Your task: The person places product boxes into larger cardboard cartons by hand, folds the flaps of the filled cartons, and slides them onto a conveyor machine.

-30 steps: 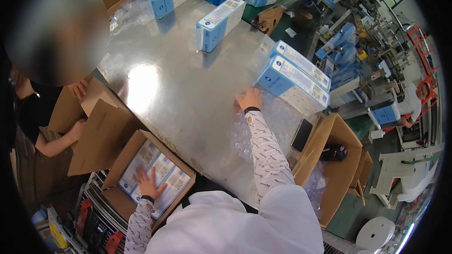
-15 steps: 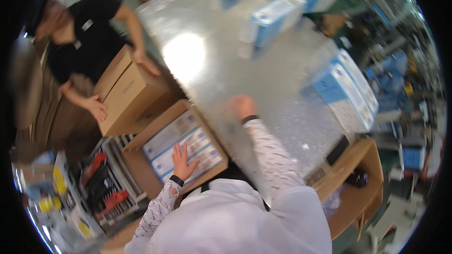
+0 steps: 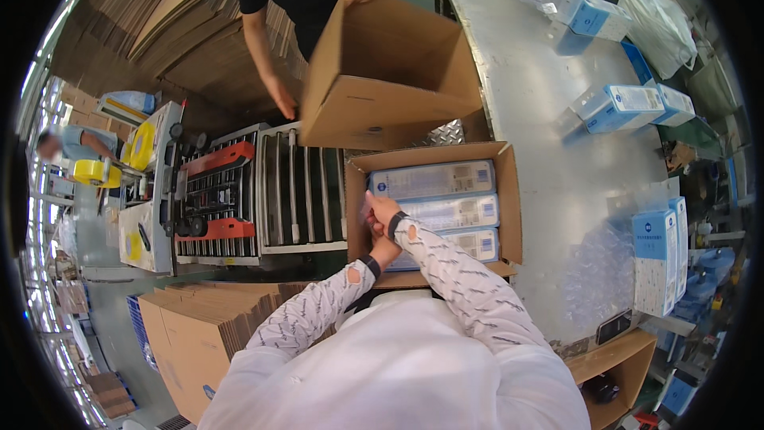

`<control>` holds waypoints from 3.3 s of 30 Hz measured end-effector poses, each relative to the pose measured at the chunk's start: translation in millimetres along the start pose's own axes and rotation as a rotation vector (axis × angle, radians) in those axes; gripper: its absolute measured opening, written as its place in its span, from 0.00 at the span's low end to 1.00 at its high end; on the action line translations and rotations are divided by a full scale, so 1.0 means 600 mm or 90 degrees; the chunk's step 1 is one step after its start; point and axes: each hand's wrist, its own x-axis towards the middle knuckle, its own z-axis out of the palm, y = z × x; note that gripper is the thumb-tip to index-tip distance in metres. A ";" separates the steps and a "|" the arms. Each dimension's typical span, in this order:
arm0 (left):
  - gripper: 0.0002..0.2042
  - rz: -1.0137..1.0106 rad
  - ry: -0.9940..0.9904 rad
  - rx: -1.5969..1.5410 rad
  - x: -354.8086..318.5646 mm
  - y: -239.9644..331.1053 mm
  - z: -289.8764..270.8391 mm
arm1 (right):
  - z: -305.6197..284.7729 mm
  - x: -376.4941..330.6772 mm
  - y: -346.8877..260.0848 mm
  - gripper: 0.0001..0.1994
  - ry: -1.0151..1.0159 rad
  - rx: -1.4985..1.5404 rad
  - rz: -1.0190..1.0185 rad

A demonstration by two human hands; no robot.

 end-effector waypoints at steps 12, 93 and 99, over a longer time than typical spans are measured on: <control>0.27 0.161 -0.130 0.213 -0.008 -0.003 0.007 | 0.043 0.005 0.004 0.23 0.061 0.007 0.066; 0.12 0.168 0.926 0.422 -0.043 -0.237 -0.794 | -0.317 -0.026 0.308 0.26 -0.192 -0.971 0.068; 0.04 0.305 0.546 0.484 -0.246 -0.049 -0.424 | -0.549 -0.086 0.303 0.20 -0.141 -0.941 0.418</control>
